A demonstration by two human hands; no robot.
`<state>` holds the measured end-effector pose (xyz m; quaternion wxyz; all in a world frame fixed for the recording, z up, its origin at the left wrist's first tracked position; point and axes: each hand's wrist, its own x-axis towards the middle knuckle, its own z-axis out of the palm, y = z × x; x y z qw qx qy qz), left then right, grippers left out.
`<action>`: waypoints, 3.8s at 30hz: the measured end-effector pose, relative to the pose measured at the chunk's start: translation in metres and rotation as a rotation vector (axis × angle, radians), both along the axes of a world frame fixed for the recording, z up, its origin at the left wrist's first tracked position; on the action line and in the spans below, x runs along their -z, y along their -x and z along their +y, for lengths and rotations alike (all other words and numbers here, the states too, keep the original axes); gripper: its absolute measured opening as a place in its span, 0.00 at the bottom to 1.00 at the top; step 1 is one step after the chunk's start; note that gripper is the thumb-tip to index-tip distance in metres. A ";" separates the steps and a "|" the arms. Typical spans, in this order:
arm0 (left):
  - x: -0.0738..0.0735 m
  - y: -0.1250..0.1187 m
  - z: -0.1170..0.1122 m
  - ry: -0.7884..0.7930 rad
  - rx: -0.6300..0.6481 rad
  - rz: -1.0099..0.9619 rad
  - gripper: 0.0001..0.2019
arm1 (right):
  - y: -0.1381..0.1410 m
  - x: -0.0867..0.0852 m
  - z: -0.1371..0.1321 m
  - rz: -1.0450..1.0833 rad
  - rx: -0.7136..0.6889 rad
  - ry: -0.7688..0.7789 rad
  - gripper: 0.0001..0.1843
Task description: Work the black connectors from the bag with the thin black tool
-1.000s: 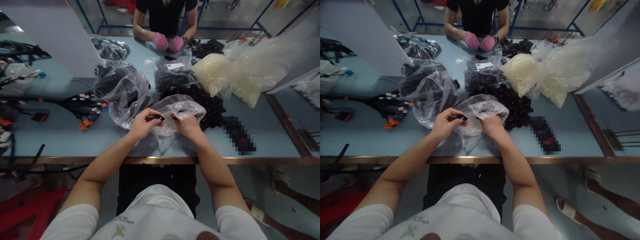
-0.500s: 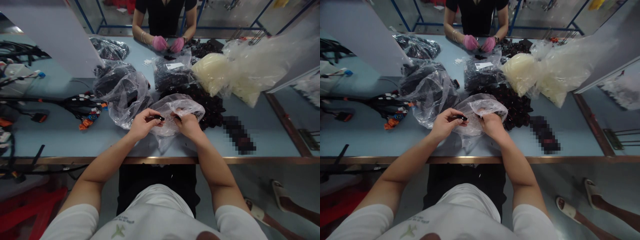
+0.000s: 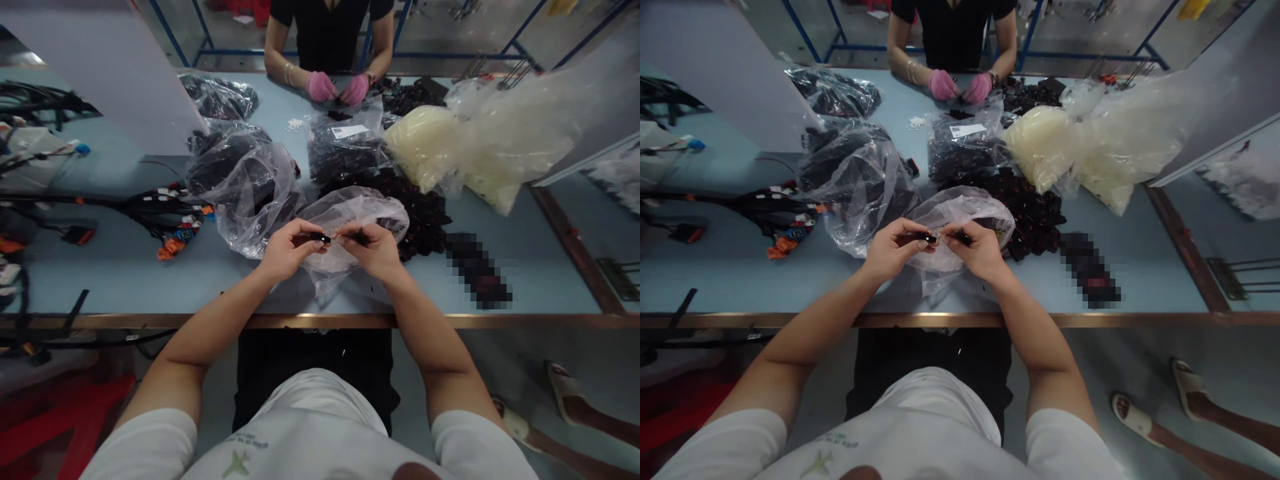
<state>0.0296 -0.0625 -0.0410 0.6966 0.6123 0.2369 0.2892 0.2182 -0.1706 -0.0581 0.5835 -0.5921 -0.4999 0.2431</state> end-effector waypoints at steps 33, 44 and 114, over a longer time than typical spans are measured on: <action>0.011 0.006 0.008 -0.512 -0.091 0.237 0.12 | 0.001 0.004 -0.003 -0.601 -0.016 -0.183 0.10; 0.011 0.007 0.004 -0.603 -0.196 0.279 0.09 | 0.016 0.008 -0.001 -0.421 0.056 -0.050 0.13; 0.019 0.006 -0.001 -0.616 -0.169 0.191 0.13 | 0.015 -0.019 -0.007 0.060 0.022 -0.046 0.09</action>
